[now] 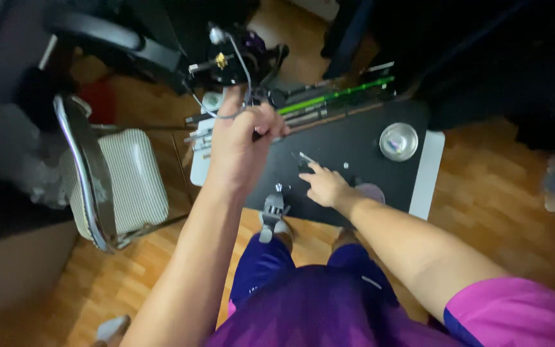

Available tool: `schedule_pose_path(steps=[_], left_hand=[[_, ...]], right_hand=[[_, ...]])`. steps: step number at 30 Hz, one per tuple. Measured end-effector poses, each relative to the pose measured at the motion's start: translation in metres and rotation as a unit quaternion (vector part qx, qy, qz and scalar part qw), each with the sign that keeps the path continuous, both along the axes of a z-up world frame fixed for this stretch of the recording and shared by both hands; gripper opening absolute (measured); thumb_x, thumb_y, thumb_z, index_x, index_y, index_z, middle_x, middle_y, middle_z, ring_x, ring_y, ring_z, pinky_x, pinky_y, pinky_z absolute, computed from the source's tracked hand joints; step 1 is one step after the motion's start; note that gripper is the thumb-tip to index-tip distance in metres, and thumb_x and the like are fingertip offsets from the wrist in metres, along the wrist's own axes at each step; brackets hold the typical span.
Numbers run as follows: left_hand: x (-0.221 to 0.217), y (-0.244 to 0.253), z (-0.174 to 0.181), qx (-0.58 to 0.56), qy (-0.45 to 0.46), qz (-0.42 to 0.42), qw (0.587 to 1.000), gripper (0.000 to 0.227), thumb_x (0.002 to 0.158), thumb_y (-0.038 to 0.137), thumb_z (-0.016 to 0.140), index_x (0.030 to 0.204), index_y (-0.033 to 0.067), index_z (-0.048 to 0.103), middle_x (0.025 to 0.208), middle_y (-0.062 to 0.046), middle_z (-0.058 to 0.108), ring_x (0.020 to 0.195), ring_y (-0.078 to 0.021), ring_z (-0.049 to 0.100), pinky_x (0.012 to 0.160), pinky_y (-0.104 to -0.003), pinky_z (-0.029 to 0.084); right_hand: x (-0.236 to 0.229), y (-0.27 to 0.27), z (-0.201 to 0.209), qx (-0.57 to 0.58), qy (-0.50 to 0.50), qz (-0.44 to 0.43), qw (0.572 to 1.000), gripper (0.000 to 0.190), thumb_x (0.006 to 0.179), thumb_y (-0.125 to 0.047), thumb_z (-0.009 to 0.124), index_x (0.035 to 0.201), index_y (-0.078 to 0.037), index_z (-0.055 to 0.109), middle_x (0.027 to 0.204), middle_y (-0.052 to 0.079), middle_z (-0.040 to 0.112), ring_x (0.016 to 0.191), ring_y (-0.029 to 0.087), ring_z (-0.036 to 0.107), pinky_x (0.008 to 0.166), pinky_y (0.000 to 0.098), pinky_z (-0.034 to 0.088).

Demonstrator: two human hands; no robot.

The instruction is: Assembling and cleaning a fishing reel at a workspace.

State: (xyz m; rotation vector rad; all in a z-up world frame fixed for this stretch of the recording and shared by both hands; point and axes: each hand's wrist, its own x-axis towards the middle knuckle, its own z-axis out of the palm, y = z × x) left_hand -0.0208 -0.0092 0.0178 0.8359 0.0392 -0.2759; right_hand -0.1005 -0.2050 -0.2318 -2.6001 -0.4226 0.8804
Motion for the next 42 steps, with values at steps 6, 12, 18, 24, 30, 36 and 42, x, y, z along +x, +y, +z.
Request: schedule_pose_path(steps=[6, 12, 18, 24, 30, 36, 42], left_hand=[[-0.011, -0.002, -0.008, 0.016, 0.011, -0.002, 1.000, 0.055, 0.090, 0.000, 0.054, 0.143, -0.0023, 0.043, 0.076, -0.002, 0.043, 0.075, -0.0187, 0.047, 0.083, -0.040, 0.050], [-0.018, -0.005, 0.012, 0.040, 0.031, -0.001, 0.999, 0.066, 0.086, 0.001, 0.053, 0.150, 0.0068, 0.040, 0.072, 0.000, 0.043, 0.073, -0.0174, 0.048, 0.083, -0.038, 0.051], [-0.020, -0.001, -0.007, 0.007, 0.008, -0.006, 1.000, 0.068, 0.088, 0.000, 0.054, 0.153, 0.0094, 0.039, 0.072, 0.000, 0.043, 0.072, -0.0172, 0.047, 0.082, -0.038, 0.050], [-0.017, 0.004, -0.006, 0.018, 0.016, 0.002, 1.000, 0.071, 0.087, 0.000, 0.054, 0.155, 0.0129, 0.038, 0.071, 0.000, 0.043, 0.073, -0.0173, 0.049, 0.083, -0.038, 0.052], [-0.015, 0.009, -0.011, 0.004, 0.012, 0.004, 1.000, 0.065, 0.090, -0.001, 0.053, 0.153, 0.0087, 0.042, 0.075, -0.001, 0.044, 0.075, -0.0180, 0.049, 0.086, -0.039, 0.051], [-0.012, 0.009, -0.010, 0.015, 0.008, 0.002, 1.000, 0.062, 0.089, 0.000, 0.053, 0.150, 0.0069, 0.042, 0.075, -0.001, 0.045, 0.077, -0.0179, 0.050, 0.086, -0.039, 0.051], [-0.010, 0.012, -0.017, 0.026, -0.007, -0.001, 1.000, 0.060, 0.090, 0.000, 0.053, 0.149, 0.0076, 0.043, 0.074, -0.001, 0.046, 0.077, -0.0183, 0.051, 0.087, -0.040, 0.052]], right_hand=[[-0.025, -0.004, -0.028, -0.041, -0.025, 0.077, 0.996, 0.046, 0.086, -0.012, 0.065, 0.132, -0.016, 0.066, 0.149, 0.013, 0.044, 0.125, 0.033, 0.055, 0.102, 0.0523, 0.046], [-0.022, -0.001, -0.008, -0.047, 0.006, 0.021, 0.999, 0.054, 0.087, -0.011, 0.063, 0.140, -0.020, 0.061, 0.155, 0.011, 0.040, 0.135, 0.033, 0.046, 0.106, 0.0542, 0.042], [0.000, 0.014, 0.015, -0.047, 0.004, 0.034, 0.998, 0.075, 0.084, -0.015, 0.066, 0.153, -0.017, 0.039, 0.165, 0.013, 0.019, 0.148, 0.031, 0.027, 0.110, 0.0663, 0.031], [0.015, 0.024, -0.009, -0.078, -0.008, 0.082, 0.994, 0.073, 0.086, -0.015, 0.063, 0.154, -0.010, 0.036, 0.169, 0.011, 0.019, 0.152, 0.029, 0.028, 0.111, 0.0639, 0.036], [0.024, 0.016, -0.053, -0.073, 0.079, 0.054, 0.993, 0.071, 0.090, -0.018, 0.061, 0.154, -0.004, 0.033, 0.170, 0.012, 0.012, 0.152, 0.029, 0.025, 0.116, 0.0611, 0.032], [0.035, 0.028, 0.009, -0.117, 0.103, 0.091, 0.983, 0.072, 0.091, -0.018, 0.059, 0.157, -0.014, 0.031, 0.171, 0.009, 0.009, 0.154, 0.026, 0.024, 0.118, 0.0624, 0.030], [0.032, 0.030, -0.048, -0.108, 0.083, 0.079, 0.988, 0.063, 0.094, -0.013, 0.052, 0.153, -0.006, 0.031, 0.168, 0.007, 0.010, 0.153, 0.026, 0.021, 0.116, 0.0617, 0.027]])
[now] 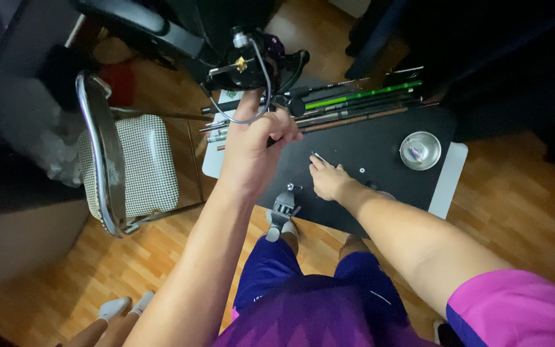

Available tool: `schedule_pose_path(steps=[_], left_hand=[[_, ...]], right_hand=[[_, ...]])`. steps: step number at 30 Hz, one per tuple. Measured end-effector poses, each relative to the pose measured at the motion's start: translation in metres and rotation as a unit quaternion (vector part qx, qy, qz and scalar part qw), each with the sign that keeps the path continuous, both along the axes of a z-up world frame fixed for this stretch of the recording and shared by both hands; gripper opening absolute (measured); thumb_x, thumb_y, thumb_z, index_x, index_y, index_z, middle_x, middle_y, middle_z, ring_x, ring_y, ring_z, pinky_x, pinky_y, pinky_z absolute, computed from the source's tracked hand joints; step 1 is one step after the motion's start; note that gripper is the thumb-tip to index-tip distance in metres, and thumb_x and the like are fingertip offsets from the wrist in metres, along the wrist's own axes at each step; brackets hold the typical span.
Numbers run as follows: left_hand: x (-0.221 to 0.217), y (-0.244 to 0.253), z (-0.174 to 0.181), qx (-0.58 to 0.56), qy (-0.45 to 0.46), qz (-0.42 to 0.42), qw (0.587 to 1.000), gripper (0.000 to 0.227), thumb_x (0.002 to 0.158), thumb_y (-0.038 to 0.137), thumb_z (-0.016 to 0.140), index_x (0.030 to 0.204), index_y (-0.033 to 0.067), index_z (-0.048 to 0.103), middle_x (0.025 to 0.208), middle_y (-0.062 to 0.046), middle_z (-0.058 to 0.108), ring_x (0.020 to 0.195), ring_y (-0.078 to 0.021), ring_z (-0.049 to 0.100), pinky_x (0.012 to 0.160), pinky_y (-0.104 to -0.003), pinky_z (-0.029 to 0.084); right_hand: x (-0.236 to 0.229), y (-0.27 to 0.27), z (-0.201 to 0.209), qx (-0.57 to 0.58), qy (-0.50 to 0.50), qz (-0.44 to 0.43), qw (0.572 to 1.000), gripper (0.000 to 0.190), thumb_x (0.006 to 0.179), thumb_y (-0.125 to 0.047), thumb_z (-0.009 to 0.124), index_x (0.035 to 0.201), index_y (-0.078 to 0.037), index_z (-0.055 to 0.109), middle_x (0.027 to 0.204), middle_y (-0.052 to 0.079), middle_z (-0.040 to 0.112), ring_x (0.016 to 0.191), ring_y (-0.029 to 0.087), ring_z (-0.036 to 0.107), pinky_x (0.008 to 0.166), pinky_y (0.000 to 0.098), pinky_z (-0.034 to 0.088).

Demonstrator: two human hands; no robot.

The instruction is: Assembling and cleaning a fishing reel at a workspace.

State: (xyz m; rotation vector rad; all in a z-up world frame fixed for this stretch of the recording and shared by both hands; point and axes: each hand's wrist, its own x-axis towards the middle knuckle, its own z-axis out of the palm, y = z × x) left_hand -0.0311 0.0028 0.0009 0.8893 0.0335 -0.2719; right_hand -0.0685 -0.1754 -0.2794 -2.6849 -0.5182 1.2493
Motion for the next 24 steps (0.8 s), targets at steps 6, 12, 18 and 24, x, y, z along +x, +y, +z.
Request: schedule_pose_path(steps=[6, 12, 18, 24], left_hand=[[0.001, -0.005, -0.003, -0.014, 0.022, 0.004, 1.000, 0.061, 0.089, -0.001, 0.053, 0.148, 0.0073, 0.043, 0.073, -0.001, 0.045, 0.076, -0.0190, 0.050, 0.086, -0.040, 0.050], [0.003, -0.013, -0.013, -0.029, 0.010, -0.019, 0.999, 0.066, 0.088, -0.002, 0.053, 0.152, 0.0077, 0.042, 0.072, 0.000, 0.045, 0.074, -0.0184, 0.049, 0.085, -0.040, 0.049], [0.007, -0.016, -0.003, -0.015, 0.019, -0.024, 0.999, 0.068, 0.087, -0.001, 0.053, 0.153, 0.0077, 0.041, 0.072, 0.000, 0.044, 0.074, -0.0176, 0.048, 0.083, -0.039, 0.048], [0.008, -0.019, -0.002, 0.001, 0.026, -0.018, 1.000, 0.066, 0.088, -0.001, 0.054, 0.153, 0.0042, 0.041, 0.072, -0.001, 0.044, 0.074, -0.0185, 0.049, 0.084, -0.039, 0.050]], right_hand=[[-0.008, -0.013, -0.014, 0.031, -0.024, -0.029, 0.999, 0.047, 0.094, -0.016, 0.052, 0.138, 0.000, 0.051, 0.163, 0.012, 0.030, 0.146, 0.031, 0.038, 0.113, 0.0603, 0.036], [-0.006, -0.015, -0.020, 0.036, 0.005, -0.059, 0.998, 0.038, 0.093, -0.015, 0.054, 0.127, 0.001, 0.061, 0.160, 0.018, 0.033, 0.132, 0.038, 0.054, 0.110, 0.0552, 0.042], [0.000, -0.016, -0.011, 0.022, 0.028, -0.036, 0.999, 0.033, 0.094, -0.016, 0.055, 0.117, -0.001, 0.072, 0.158, 0.018, 0.040, 0.131, 0.037, 0.057, 0.112, 0.0500, 0.044], [0.001, -0.021, -0.004, 0.073, 0.010, -0.096, 0.993, 0.041, 0.089, -0.011, 0.058, 0.126, 0.006, 0.060, 0.156, 0.017, 0.038, 0.123, 0.040, 0.058, 0.107, 0.0466, 0.044]])
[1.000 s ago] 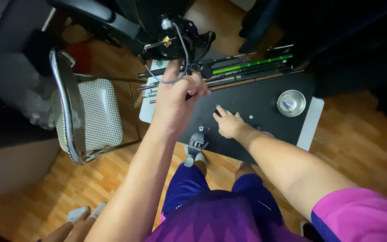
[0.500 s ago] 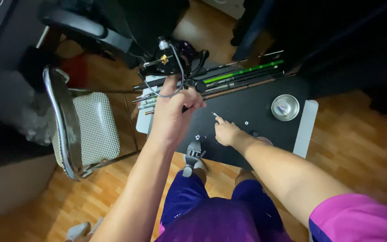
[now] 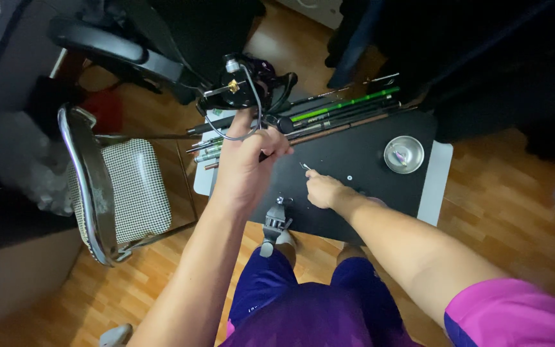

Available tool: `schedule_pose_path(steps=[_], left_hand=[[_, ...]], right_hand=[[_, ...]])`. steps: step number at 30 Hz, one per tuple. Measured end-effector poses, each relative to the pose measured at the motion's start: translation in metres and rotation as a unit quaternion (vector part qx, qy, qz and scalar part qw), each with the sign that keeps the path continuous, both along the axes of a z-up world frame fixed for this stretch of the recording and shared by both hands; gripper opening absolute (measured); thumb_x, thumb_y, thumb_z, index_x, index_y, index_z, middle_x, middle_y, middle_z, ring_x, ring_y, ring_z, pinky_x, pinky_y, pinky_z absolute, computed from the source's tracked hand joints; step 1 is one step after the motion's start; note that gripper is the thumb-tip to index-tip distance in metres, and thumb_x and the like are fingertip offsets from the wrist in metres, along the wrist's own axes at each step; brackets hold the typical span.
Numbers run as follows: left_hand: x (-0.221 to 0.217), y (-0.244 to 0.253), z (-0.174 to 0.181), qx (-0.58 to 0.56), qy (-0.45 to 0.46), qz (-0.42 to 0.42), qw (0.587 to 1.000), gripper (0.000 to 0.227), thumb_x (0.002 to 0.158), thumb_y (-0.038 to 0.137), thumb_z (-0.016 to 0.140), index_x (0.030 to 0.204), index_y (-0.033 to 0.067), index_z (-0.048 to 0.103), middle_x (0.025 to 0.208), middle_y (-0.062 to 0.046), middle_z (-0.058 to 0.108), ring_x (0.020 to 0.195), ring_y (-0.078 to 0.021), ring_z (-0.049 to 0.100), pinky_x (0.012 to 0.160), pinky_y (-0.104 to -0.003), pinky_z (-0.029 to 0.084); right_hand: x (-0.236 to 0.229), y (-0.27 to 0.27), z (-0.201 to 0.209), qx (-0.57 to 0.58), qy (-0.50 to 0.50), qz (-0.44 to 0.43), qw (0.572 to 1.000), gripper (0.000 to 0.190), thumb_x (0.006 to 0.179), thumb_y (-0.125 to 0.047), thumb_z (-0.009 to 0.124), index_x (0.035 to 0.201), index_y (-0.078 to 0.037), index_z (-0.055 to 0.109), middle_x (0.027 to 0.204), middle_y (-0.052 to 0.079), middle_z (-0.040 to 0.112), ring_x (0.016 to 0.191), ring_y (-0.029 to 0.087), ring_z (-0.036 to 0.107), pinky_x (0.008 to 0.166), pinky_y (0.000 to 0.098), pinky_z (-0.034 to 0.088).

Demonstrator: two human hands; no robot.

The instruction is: Assembling and cleaning a fishing reel at a workspace.

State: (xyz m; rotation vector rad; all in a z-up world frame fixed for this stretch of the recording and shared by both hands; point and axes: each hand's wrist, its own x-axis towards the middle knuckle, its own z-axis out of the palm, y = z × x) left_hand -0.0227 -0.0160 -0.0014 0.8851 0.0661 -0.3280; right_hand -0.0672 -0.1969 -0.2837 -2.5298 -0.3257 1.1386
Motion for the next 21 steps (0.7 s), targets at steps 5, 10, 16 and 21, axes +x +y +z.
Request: schedule_pose_path(steps=[5, 10, 16, 21], left_hand=[[-0.002, -0.009, 0.016, 0.004, -0.004, 0.000, 1.000, 0.071, 0.086, -0.001, 0.053, 0.154, 0.0109, 0.039, 0.071, 0.001, 0.043, 0.073, -0.0169, 0.048, 0.083, -0.038, 0.049], [-0.014, -0.019, 0.013, -0.002, -0.005, 0.009, 1.000, 0.065, 0.087, -0.001, 0.053, 0.150, 0.0073, 0.042, 0.073, 0.000, 0.043, 0.075, -0.0173, 0.049, 0.085, -0.039, 0.049], [-0.038, -0.049, 0.020, -0.001, 0.024, 0.050, 0.998, 0.038, 0.089, -0.002, 0.054, 0.124, 0.0044, 0.041, 0.073, -0.001, 0.044, 0.073, -0.0188, 0.049, 0.081, -0.040, 0.049], [-0.057, -0.063, 0.034, 0.015, 0.027, 0.068, 0.997, 0.051, 0.086, -0.001, 0.054, 0.136, 0.0093, 0.048, 0.069, 0.001, 0.042, 0.067, -0.0151, 0.046, 0.073, -0.036, 0.047]], right_hand=[[-0.006, -0.018, -0.004, 0.110, -0.092, 0.035, 0.989, 0.034, 0.091, -0.018, 0.061, 0.116, 0.005, 0.070, 0.144, 0.019, 0.054, 0.135, 0.033, 0.054, 0.112, 0.0407, 0.045], [-0.016, -0.042, 0.062, 0.300, -0.184, -0.103, 0.930, 0.043, 0.086, -0.012, 0.066, 0.124, 0.007, 0.067, 0.145, 0.024, 0.051, 0.129, 0.037, 0.056, 0.108, 0.0404, 0.045], [-0.015, -0.081, 0.139, 0.404, -0.062, -0.273, 0.871, 0.042, 0.091, -0.011, 0.064, 0.130, 0.002, 0.062, 0.147, 0.010, 0.053, 0.123, 0.022, 0.063, 0.103, 0.0306, 0.047], [-0.018, -0.093, 0.192, 0.437, -0.057, -0.353, 0.825, 0.039, 0.092, -0.007, 0.067, 0.130, 0.003, 0.068, 0.147, 0.004, 0.057, 0.127, 0.015, 0.059, 0.102, 0.0283, 0.049]])
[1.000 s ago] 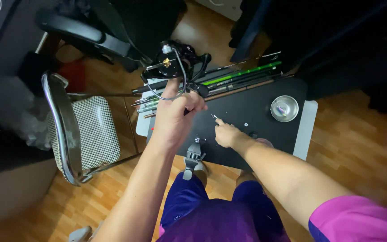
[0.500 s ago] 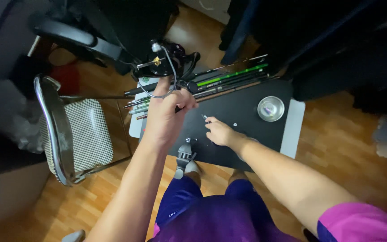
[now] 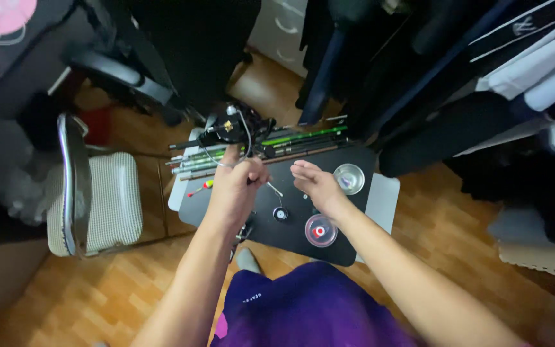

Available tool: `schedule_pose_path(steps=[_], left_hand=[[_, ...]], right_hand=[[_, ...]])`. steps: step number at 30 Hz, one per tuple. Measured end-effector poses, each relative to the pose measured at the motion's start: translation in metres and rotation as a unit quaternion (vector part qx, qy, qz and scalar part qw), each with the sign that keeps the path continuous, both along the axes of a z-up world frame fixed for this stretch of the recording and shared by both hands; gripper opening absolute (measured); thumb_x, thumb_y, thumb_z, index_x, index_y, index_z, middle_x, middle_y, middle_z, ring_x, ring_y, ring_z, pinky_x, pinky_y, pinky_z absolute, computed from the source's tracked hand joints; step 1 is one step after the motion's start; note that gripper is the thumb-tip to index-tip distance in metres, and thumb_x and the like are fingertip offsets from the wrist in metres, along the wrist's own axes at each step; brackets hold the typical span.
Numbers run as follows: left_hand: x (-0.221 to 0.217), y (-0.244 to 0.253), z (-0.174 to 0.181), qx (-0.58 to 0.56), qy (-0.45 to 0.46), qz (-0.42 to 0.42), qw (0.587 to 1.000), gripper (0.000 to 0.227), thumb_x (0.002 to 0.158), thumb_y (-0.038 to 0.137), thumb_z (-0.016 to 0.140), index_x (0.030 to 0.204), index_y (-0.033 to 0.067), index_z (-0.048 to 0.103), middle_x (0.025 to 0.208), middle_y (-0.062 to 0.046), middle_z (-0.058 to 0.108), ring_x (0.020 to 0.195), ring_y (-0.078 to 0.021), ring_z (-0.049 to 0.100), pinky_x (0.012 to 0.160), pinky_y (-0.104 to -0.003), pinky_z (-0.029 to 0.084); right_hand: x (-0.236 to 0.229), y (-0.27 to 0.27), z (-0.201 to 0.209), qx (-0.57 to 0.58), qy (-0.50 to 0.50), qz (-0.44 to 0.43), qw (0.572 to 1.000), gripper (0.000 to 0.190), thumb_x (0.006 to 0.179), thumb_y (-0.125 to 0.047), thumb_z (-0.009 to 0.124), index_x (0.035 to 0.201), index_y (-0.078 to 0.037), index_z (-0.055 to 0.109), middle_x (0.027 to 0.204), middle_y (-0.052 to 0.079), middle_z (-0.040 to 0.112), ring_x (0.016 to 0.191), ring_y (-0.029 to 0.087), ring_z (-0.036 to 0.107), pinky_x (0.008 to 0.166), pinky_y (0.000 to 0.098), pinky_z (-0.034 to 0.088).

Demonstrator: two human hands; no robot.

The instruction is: Assembling and cleaning a fishing reel at a workspace.

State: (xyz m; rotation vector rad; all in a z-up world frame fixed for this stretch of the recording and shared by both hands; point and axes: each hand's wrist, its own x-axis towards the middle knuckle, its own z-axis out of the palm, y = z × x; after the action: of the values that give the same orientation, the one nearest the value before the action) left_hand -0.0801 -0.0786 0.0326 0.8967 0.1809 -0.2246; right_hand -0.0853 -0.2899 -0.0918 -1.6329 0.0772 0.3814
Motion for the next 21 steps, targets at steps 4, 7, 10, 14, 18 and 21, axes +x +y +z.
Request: schedule_pose_path(steps=[4, 7, 10, 14, 18, 21], left_hand=[[-0.005, 0.008, 0.001, 0.011, -0.016, -0.035, 0.999, 0.053, 0.084, -0.001, 0.053, 0.135, 0.0090, 0.049, 0.068, 0.001, 0.043, 0.067, -0.0153, 0.047, 0.072, -0.036, 0.048], [-0.016, 0.017, -0.005, 0.007, -0.031, -0.056, 0.998, 0.029, 0.093, -0.002, 0.056, 0.117, 0.0014, 0.040, 0.074, -0.001, 0.044, 0.072, -0.0179, 0.049, 0.077, -0.039, 0.049], [-0.014, 0.009, 0.015, -0.004, -0.055, -0.073, 0.996, 0.066, 0.083, 0.000, 0.052, 0.145, 0.0181, 0.045, 0.066, 0.002, 0.043, 0.064, -0.0141, 0.047, 0.070, -0.034, 0.048], [-0.031, 0.003, -0.012, -0.014, -0.032, -0.051, 0.998, 0.053, 0.087, 0.000, 0.052, 0.138, 0.0094, 0.045, 0.068, 0.002, 0.043, 0.065, -0.0147, 0.047, 0.069, -0.035, 0.047], [-0.045, 0.005, 0.002, -0.043, -0.036, -0.058, 0.997, 0.051, 0.087, -0.001, 0.052, 0.137, 0.0077, 0.047, 0.069, 0.002, 0.042, 0.065, -0.0151, 0.045, 0.068, -0.035, 0.047], [-0.052, 0.012, 0.016, -0.020, -0.034, -0.066, 0.997, 0.046, 0.088, 0.000, 0.053, 0.134, 0.0070, 0.050, 0.070, 0.001, 0.043, 0.067, -0.0149, 0.047, 0.071, -0.034, 0.048]], right_hand=[[-0.004, 0.011, 0.038, 0.139, 0.072, -0.085, 0.984, 0.036, 0.094, -0.008, 0.066, 0.129, 0.003, 0.068, 0.150, 0.000, 0.054, 0.126, 0.015, 0.059, 0.099, 0.0309, 0.049], [-0.017, 0.023, 0.051, 0.249, 0.081, -0.118, 0.958, 0.041, 0.098, -0.008, 0.061, 0.138, -0.003, 0.061, 0.145, 0.006, 0.059, 0.130, 0.017, 0.060, 0.103, 0.0324, 0.049], [-0.011, 0.024, 0.073, 0.241, 0.022, -0.107, 0.964, 0.041, 0.097, -0.004, 0.057, 0.137, 0.003, 0.061, 0.149, -0.001, 0.055, 0.131, 0.019, 0.058, 0.107, 0.0354, 0.047], [-0.023, 0.029, 0.097, 0.271, 0.035, -0.094, 0.957, 0.044, 0.096, -0.001, 0.057, 0.139, 0.001, 0.059, 0.143, 0.006, 0.060, 0.130, 0.021, 0.058, 0.107, 0.0375, 0.047], [-0.027, 0.039, 0.114, 0.284, 0.066, -0.095, 0.952, 0.043, 0.095, -0.001, 0.056, 0.138, 0.000, 0.059, 0.138, 0.008, 0.062, 0.125, 0.021, 0.060, 0.104, 0.0399, 0.049], [-0.040, 0.045, 0.116, 0.332, 0.040, -0.104, 0.937, 0.039, 0.097, -0.002, 0.058, 0.136, 0.002, 0.060, 0.133, 0.011, 0.064, 0.122, 0.023, 0.063, 0.104, 0.0413, 0.051]])
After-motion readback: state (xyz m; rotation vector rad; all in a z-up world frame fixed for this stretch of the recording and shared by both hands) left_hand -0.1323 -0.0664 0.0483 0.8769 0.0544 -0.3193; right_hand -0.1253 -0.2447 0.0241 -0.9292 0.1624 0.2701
